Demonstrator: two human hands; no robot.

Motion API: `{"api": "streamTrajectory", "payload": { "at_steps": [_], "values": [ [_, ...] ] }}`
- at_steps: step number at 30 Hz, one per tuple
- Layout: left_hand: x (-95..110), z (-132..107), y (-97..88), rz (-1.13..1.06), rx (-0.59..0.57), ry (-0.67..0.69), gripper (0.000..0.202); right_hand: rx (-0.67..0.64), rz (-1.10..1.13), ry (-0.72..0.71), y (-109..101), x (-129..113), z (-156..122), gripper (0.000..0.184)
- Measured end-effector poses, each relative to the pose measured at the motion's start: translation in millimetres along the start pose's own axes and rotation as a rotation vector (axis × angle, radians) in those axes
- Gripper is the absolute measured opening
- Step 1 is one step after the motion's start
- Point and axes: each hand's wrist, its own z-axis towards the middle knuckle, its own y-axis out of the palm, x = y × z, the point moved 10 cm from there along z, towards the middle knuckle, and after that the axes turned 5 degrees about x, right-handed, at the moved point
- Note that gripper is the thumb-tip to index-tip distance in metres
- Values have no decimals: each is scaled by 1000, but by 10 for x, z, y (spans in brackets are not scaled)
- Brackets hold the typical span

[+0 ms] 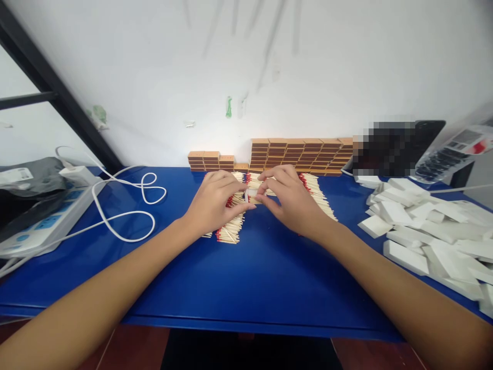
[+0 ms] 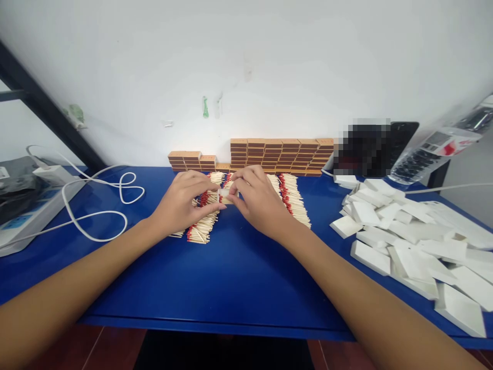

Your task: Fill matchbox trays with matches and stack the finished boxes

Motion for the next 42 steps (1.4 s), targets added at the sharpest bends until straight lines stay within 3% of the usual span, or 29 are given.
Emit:
{"api": "streamTrajectory", "payload": {
  "at_steps": [4, 8, 13, 17, 22, 36, 42],
  "values": [
    [-38, 4, -19, 14, 1, -6, 33, 53, 10, -12, -70, -8, 16, 12],
    [-214, 18, -94, 91, 50, -76, 33, 72, 3, 44, -104, 167, 10, 9],
    [-398, 18, -139, 128, 78, -173, 29, -85, -41, 59, 160, 339, -98, 9],
    [-390, 11, -131, 134, 82, -167, 26, -152, -81, 45, 320, 353, -158, 13],
    [-380, 5, -123, 127, 87, -167, 25, -142, -83, 16, 335, 319, -156, 21],
    [-354, 10, -98, 125, 58, -156, 27, -212, -18, 83, 403, 430, -178, 11],
    [-375, 8, -104, 136, 64, -157, 29, -185, -53, 26, 265, 352, -116, 14]
  ]
}}
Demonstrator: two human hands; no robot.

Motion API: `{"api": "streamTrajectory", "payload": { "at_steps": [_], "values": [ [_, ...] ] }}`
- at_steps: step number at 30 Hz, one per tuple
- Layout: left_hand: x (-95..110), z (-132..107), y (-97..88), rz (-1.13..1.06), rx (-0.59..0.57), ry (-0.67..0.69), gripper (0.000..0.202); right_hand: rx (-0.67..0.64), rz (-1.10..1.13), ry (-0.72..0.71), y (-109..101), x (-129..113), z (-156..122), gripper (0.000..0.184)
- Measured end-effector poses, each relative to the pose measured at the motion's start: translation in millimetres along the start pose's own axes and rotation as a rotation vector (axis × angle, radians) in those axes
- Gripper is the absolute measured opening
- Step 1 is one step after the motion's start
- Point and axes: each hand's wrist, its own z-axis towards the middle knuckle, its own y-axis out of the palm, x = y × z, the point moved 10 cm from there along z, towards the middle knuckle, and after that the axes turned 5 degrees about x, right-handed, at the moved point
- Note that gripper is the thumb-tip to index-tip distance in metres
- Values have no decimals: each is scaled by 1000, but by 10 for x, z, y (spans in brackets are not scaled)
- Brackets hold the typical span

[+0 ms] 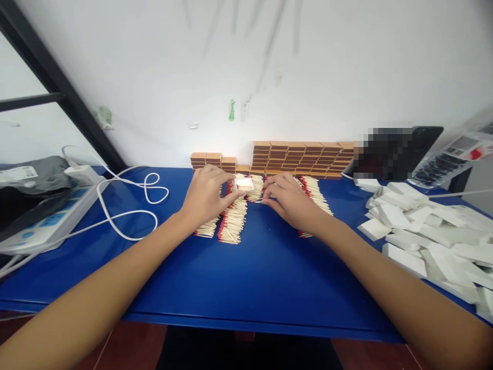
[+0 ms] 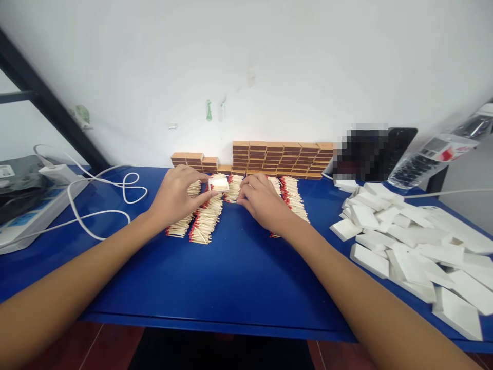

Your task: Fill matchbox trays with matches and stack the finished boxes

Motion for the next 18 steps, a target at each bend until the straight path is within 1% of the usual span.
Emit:
{"api": "streamTrajectory", "payload": {
  "at_steps": [3, 6, 9, 14, 16, 18],
  "values": [
    [22, -3, 7, 2, -9, 22, 31, 104, 3, -5, -192, -54, 31, 13],
    [77, -20, 34, -8, -31, 55, 33, 163, 49, 10, -291, -100, 48, 10],
    [173, -44, 67, -56, -63, 90, 33, 181, 70, 15, -291, -158, 51, 9],
    [360, -71, 71, -155, -101, 153, 35, 193, 26, -10, -225, -269, 36, 9],
    [369, -66, 61, -157, -99, 161, 33, 200, 21, -13, -224, -288, 34, 10],
    [330, -55, 54, -139, -88, 163, 33, 226, 29, -11, -260, -279, 35, 10]
  ]
}}
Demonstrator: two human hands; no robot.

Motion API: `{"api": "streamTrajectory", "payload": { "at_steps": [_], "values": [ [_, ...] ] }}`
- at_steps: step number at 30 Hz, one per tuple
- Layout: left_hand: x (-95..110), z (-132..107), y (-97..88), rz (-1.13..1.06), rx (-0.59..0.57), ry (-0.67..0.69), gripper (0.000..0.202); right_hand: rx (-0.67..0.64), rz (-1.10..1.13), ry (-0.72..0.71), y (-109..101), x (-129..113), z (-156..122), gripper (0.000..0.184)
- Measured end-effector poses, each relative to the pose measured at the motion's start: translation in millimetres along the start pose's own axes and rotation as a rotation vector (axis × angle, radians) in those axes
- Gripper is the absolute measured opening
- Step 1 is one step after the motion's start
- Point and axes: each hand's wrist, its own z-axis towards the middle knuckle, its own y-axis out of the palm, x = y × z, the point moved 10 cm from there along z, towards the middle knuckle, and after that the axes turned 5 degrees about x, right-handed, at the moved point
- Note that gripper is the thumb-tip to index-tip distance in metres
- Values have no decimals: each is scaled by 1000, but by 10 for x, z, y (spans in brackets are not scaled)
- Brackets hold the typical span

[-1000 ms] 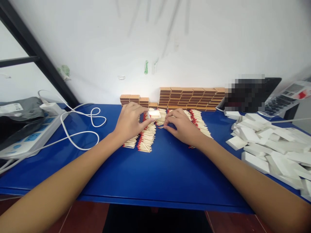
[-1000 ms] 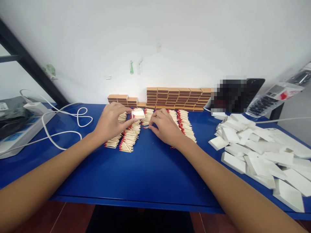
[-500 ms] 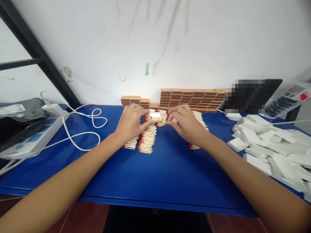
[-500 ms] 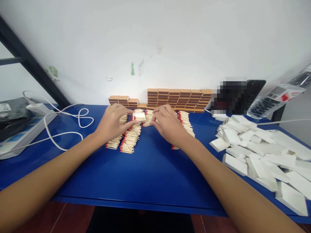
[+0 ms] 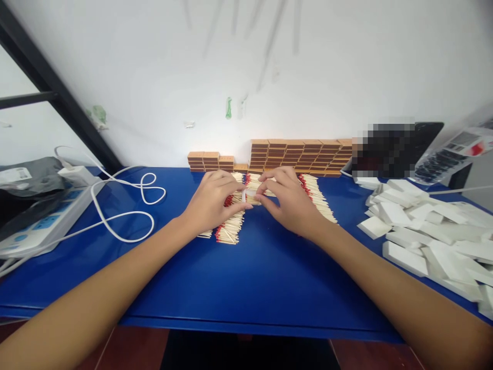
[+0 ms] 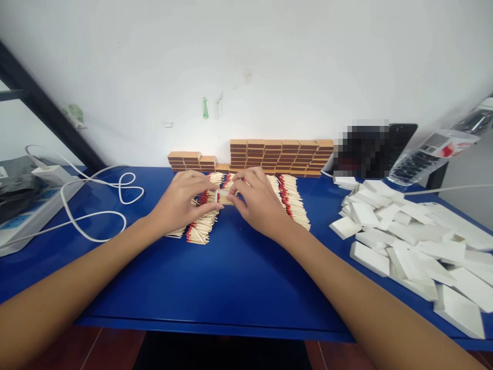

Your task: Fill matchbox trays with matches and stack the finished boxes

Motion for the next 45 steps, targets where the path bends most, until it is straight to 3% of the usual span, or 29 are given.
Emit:
{"api": "streamTrajectory", "payload": {
  "at_steps": [5, 14, 28, 35, 42, 45],
  "values": [
    [-201, 4, -53, 71, 61, -47, 35, 61, 12, 34, -61, 144, -1, 7],
    [-369, -6, -259, 107, 241, -182, 27, -137, 1, 27, 334, 274, -100, 11],
    [-344, -9, -160, 133, 162, -164, 30, -343, -70, 53, 364, 349, -164, 17],
    [-317, -3, -149, 118, 155, -147, 29, -346, -59, 94, 336, 366, -153, 9],
    [-298, -5, -132, 110, 135, -126, 29, -385, -48, 77, 383, 373, -181, 16],
    [-272, -1, -115, 97, 114, -96, 32, -342, -15, 58, 285, 349, -134, 17]
  ]
}}
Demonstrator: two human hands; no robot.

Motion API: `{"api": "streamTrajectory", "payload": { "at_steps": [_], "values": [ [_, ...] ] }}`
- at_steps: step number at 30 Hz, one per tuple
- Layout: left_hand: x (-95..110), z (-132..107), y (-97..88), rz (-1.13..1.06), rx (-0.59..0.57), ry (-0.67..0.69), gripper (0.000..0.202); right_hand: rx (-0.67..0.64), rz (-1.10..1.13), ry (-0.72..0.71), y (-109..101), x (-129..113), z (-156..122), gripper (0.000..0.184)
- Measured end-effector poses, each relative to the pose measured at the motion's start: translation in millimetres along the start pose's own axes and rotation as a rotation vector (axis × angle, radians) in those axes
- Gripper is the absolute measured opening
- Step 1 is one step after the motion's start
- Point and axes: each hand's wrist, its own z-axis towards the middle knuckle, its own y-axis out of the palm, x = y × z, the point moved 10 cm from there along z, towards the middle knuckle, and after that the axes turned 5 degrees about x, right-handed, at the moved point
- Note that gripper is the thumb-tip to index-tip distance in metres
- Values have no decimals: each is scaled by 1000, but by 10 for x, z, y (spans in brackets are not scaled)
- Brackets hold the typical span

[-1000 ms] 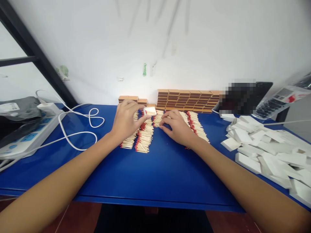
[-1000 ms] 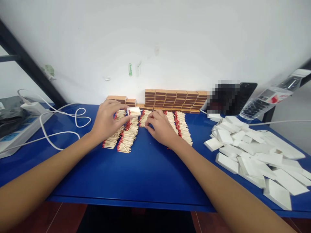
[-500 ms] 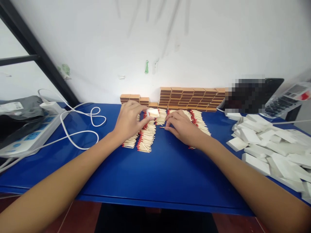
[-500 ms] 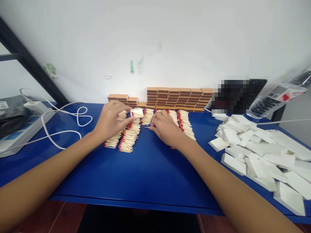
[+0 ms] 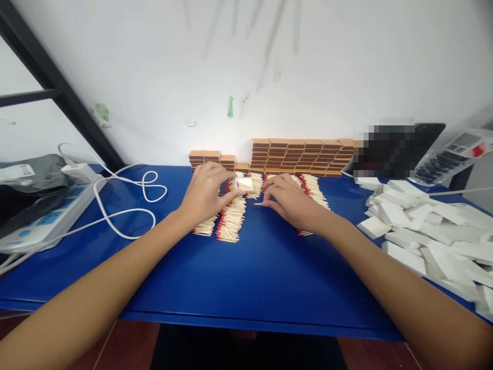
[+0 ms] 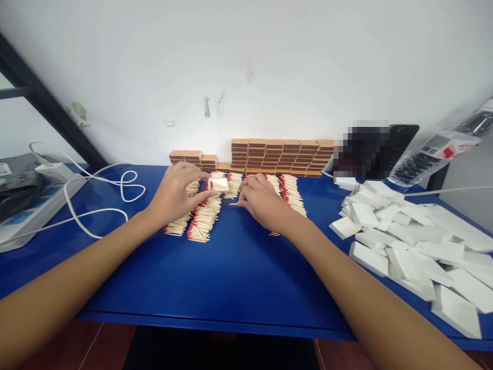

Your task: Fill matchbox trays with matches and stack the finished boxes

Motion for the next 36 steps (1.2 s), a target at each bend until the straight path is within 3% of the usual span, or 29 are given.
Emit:
{"api": "streamTrajectory", "payload": {
  "at_steps": [6, 15, 21, 28, 36],
  "values": [
    [107, -10, 40, -65, -31, 25, 34, 241, 70, 11, -395, -108, 41, 10],
    [239, -29, 50, -186, -48, -1, 38, 295, 84, 14, -316, -307, 41, 13],
    [-8, -3, 6, -87, -1, -115, 31, 358, 57, 81, -355, -153, 23, 15],
    [-122, 6, -40, -10, 39, -171, 27, 173, 4, 108, 33, 34, 76, 11],
    [-136, -4, -24, -4, 36, -148, 26, 51, -10, 76, 156, 52, 61, 16]
  ]
}}
